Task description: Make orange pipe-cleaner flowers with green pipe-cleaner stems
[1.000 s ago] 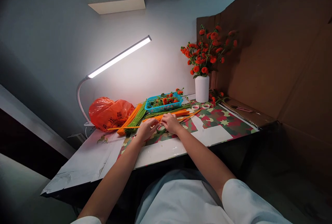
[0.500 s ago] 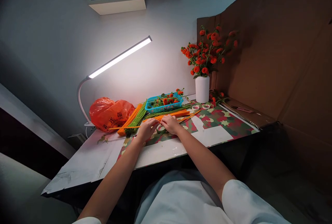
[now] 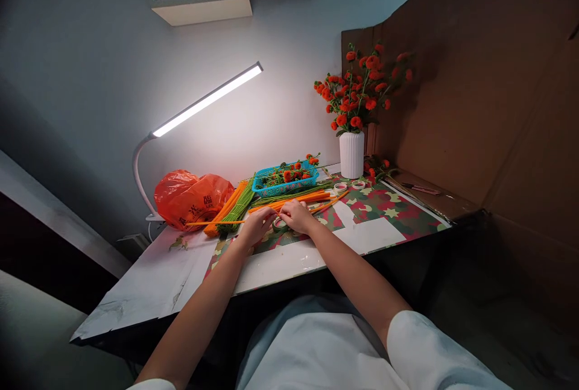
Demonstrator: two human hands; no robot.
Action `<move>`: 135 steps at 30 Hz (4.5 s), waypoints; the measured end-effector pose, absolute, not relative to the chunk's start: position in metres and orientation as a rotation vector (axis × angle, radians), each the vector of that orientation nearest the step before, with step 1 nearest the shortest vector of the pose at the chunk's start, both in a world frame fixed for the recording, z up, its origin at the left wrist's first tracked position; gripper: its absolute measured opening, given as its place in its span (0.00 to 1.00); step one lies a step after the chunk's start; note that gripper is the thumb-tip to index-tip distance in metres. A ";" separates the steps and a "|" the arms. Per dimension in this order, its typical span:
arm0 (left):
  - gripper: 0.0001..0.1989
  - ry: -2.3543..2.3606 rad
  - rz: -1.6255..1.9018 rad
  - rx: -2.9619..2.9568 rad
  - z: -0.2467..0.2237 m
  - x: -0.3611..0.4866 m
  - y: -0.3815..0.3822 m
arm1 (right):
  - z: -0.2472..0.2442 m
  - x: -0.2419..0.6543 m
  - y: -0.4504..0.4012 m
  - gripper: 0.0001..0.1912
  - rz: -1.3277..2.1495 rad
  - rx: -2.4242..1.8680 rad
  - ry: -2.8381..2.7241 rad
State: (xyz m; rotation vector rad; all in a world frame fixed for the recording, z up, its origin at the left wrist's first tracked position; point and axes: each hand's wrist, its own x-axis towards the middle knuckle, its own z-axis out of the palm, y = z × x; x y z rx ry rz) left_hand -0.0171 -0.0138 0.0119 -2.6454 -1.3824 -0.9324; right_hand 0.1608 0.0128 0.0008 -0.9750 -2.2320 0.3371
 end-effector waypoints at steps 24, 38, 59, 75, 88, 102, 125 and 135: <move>0.07 -1.286 -0.613 -2.519 0.013 -0.012 -0.016 | 0.001 0.158 0.008 0.11 0.237 -1.032 -2.297; 0.10 -1.225 -0.475 -2.476 0.013 -0.007 -0.015 | 0.002 0.158 0.007 0.13 0.192 -1.039 -2.333; 0.08 -1.625 -0.966 -2.621 0.014 -0.017 -0.014 | 0.001 0.159 0.006 0.10 -0.034 -0.871 -2.347; 0.11 -2.064 -1.379 -3.031 0.020 -0.032 -0.007 | 0.004 0.156 0.002 0.11 -0.260 -0.752 -2.303; 0.13 -1.854 -1.597 -2.948 0.019 -0.023 -0.015 | -0.001 0.156 0.006 0.13 -0.084 -0.840 -2.193; 0.11 -1.727 -1.142 -2.904 0.025 -0.023 -0.020 | 0.001 0.157 0.002 0.11 -0.104 -0.860 -2.352; 0.09 -2.239 -1.928 -3.069 0.021 -0.022 -0.015 | 0.004 0.157 -0.001 0.14 -0.224 -0.760 -2.210; 0.17 -1.997 -1.703 -2.981 0.022 -0.019 -0.017 | 0.002 0.154 0.000 0.10 -0.015 -0.888 -2.167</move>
